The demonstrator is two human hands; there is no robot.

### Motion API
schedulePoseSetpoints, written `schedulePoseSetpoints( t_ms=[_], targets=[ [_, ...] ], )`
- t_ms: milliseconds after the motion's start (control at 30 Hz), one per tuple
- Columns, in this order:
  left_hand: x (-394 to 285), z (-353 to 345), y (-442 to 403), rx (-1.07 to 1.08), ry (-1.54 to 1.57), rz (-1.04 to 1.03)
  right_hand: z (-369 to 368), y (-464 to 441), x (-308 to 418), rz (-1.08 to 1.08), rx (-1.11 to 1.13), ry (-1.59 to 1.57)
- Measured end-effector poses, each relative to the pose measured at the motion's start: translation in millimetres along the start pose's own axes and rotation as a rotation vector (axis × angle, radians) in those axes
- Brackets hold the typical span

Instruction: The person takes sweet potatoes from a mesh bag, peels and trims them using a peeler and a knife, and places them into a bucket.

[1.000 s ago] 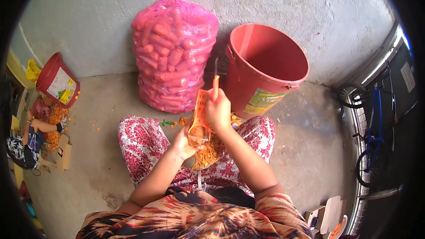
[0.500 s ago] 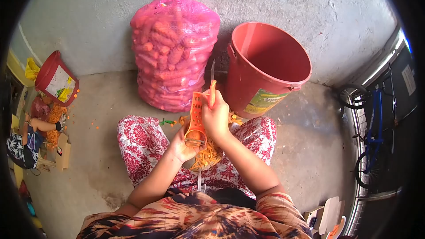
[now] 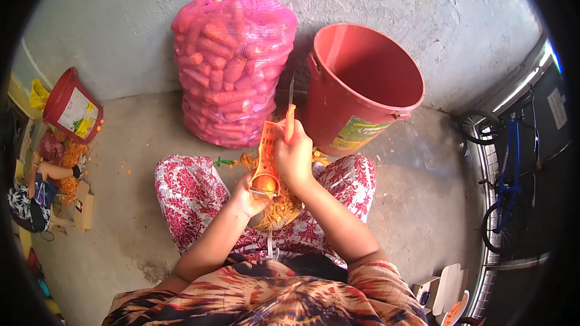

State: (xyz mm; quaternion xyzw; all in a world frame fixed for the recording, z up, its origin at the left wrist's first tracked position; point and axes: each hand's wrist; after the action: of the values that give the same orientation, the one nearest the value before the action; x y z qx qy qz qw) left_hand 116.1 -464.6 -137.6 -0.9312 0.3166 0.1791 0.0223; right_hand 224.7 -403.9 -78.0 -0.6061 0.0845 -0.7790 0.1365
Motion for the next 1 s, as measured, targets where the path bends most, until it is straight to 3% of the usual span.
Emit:
schedulePoseSetpoints(
  t_ms=[133,333,367,400,433,467,600,667,700,800,833,1000],
  targets=[
    [-7,-6,-4,0.011,-0.163,-0.045,3,-9,-4,-0.044,0.021,-0.029],
    [-15,-19,-8,-0.148,-0.115,-0.021,2,-19,-10,-0.147,-0.023,-0.084],
    [-14,-12,-3,-0.094,-0.109,-0.002,3,-20,-13,-0.148,-0.042,-0.064],
    [-12,-3,5,-0.041,-0.102,0.016,11,-28,-34,0.059,-0.182,0.055],
    [-9,2,10,0.015,-0.094,0.035,49,-56,-78,-0.124,-0.340,-0.033],
    [-8,3,14,-0.003,-0.078,0.028,62,-58,-65,-0.251,-0.347,0.089],
    [-12,16,20,0.036,-0.009,0.064,50,-50,-76,-0.100,-0.221,0.017],
    [-17,13,11,0.049,0.132,0.082,33,-35,-29,-0.258,-0.094,-0.219],
    [-17,19,8,0.162,0.151,0.096,23,-30,-22,-0.247,-0.074,-0.280],
    [-21,-5,3,-0.004,0.193,0.058,0,-15,-3,-0.226,0.024,-0.391],
    [-21,1,1,0.091,0.162,0.073,-5,-10,-5,-0.202,0.058,-0.392],
    [-17,-2,-2,0.081,0.266,-0.031,-11,-6,2,-0.137,0.079,-0.208]
  ],
)
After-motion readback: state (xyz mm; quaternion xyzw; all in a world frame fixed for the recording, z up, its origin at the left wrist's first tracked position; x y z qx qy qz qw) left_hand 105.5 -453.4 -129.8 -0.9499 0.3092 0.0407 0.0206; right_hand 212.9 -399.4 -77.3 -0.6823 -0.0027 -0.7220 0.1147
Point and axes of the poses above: each hand's wrist, its own y-axis away from the middle knuckle, its own z-axis out of the back of the hand, x = y × z, and after that the axes turned 15 degrees about x, right-handed
